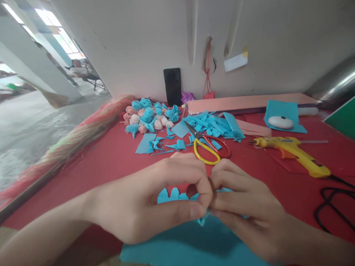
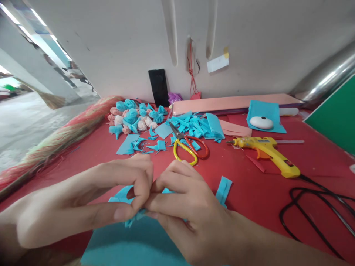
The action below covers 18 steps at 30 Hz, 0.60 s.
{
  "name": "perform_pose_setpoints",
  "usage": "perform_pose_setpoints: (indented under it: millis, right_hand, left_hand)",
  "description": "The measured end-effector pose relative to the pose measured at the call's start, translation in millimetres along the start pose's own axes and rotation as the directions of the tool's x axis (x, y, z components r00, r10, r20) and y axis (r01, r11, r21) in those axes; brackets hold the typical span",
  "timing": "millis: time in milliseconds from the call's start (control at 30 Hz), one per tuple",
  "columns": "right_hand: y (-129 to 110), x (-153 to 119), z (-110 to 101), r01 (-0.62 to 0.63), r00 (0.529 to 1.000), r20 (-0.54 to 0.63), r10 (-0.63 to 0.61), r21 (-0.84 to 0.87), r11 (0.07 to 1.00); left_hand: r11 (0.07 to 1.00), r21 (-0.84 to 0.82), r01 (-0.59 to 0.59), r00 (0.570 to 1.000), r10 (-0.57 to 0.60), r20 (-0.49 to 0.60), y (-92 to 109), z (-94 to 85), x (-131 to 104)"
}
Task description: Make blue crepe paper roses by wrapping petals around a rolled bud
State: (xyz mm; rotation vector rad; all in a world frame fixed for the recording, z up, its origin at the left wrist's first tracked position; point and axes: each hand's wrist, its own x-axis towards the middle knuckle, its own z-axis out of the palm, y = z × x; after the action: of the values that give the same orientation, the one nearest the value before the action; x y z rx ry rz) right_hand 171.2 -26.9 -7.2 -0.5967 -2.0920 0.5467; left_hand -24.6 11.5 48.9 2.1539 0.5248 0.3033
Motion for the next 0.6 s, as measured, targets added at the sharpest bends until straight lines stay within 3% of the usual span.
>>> perform_pose_setpoints:
  millis: [133, 300, 433, 600]
  right_hand:
    - [-1.2, 0.2, 0.4, -0.018, 1.000, -0.017, 0.019, 0.029, 0.999]
    - [-4.1, 0.0, -0.2, -0.022, 0.999, -0.049, 0.022, 0.002, 1.000]
    - [-4.6, 0.0, 0.2, -0.027, 0.999, -0.041, 0.027, 0.001, 1.000]
    - [-2.9, -0.6, 0.5, -0.025, 0.998, -0.056, 0.027, 0.028, 0.999]
  left_hand:
    - [0.998, -0.033, -0.060, 0.998, 0.061, 0.031, 2.7, -0.7, 1.6]
    - [0.985, -0.171, 0.006, 0.991, -0.029, -0.130, 4.6, 2.7, -0.5]
    - [0.993, -0.120, 0.021, 0.997, -0.030, -0.073, 1.6, -1.0, 2.0]
    - [0.997, -0.056, -0.054, 0.998, 0.056, 0.027, -0.2, -5.8, 6.5]
